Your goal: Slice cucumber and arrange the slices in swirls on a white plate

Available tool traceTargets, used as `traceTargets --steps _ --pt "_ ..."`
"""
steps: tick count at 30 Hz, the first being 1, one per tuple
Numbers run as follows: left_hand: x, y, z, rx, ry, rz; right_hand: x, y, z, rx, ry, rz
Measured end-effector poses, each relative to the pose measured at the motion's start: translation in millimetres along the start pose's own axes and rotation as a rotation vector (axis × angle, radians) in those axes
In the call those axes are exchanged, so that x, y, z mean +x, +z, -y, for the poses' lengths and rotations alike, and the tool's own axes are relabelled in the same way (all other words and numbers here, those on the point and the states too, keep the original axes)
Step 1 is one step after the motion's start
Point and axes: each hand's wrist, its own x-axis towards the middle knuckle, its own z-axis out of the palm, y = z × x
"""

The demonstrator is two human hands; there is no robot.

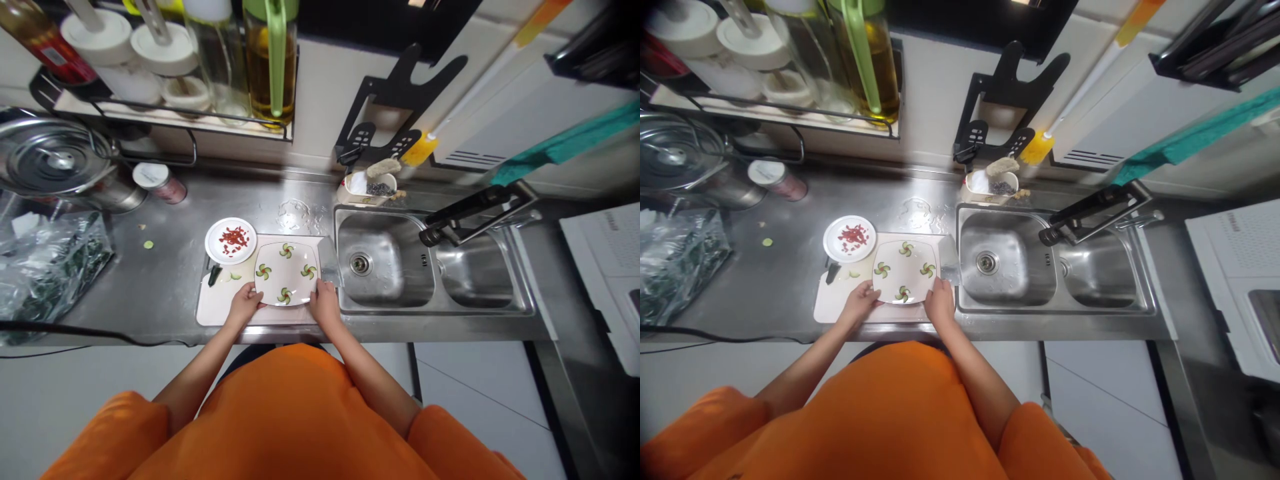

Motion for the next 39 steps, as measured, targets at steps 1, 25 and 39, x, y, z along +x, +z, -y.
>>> traceTargets --steps 1,25,39 --pt "-0.2 0.1 -0.5 0.01 0.011 0.002 0.7 0.4 -0.4 0.015 0.007 0.0" --pt "-7.8 1.6 -20.1 -0.048 0.075 0.014 9.4 6.9 -13.6 1.005 0.151 0.02" --pt "-35.2 6.4 -40.5 -0.067 0.095 0.107 4.1 2.3 -4.9 1.612 0.285 0.269"
